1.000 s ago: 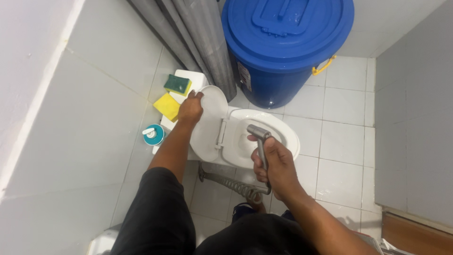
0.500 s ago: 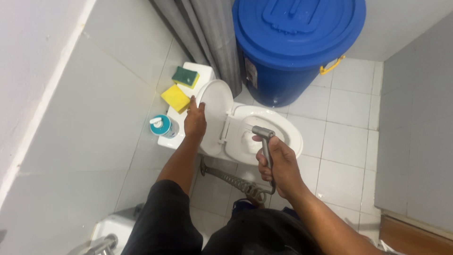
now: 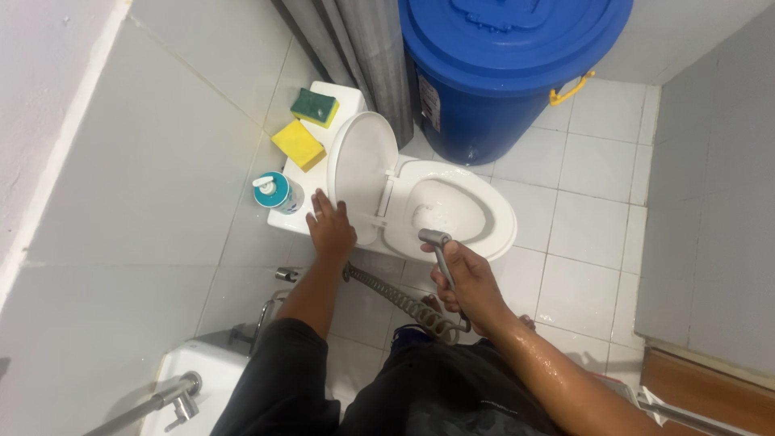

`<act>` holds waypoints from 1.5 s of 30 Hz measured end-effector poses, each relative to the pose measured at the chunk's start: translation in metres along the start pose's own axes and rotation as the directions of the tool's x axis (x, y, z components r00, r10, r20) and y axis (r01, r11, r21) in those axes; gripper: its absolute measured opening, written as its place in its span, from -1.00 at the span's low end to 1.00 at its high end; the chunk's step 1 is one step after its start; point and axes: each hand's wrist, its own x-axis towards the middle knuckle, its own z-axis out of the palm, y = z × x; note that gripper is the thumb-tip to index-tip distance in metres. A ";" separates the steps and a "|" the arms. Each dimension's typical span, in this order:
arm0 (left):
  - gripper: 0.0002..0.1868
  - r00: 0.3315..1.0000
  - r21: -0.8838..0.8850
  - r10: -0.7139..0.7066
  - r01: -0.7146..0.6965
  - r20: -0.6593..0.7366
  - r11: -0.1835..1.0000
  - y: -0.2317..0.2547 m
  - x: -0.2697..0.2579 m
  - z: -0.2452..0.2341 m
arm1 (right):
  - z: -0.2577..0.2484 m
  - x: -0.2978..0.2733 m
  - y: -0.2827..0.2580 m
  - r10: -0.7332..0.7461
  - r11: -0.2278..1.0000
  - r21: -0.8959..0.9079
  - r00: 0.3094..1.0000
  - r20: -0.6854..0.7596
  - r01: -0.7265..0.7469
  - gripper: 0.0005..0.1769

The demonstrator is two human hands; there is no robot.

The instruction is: The person scrubs the toilet seat and lid with a sponge, then rinses the surfaces using a handheld bidet sprayer. They proceed to clean the toilet bowl and surrounding floor area with the sprayer, and finally rinse their hands at the sink.

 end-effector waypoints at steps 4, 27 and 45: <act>-0.23 0.993 -0.092 -0.109 0.105 -0.048 0.990 0.017 -0.028 0.007 | -0.005 0.000 0.007 0.010 0.999 -0.036 1.000 -0.004 -0.010 -0.28; -0.81 0.803 -0.519 0.036 0.417 0.594 -0.746 0.107 0.106 0.092 | -0.016 -0.036 -0.008 -0.178 0.968 -0.190 0.981 -0.079 0.161 -0.29; -0.55 0.831 -0.689 -0.140 0.339 0.539 -0.641 0.096 0.180 -0.004 | -0.019 -0.035 -0.028 -0.386 0.920 -0.108 0.918 -0.091 0.376 -0.29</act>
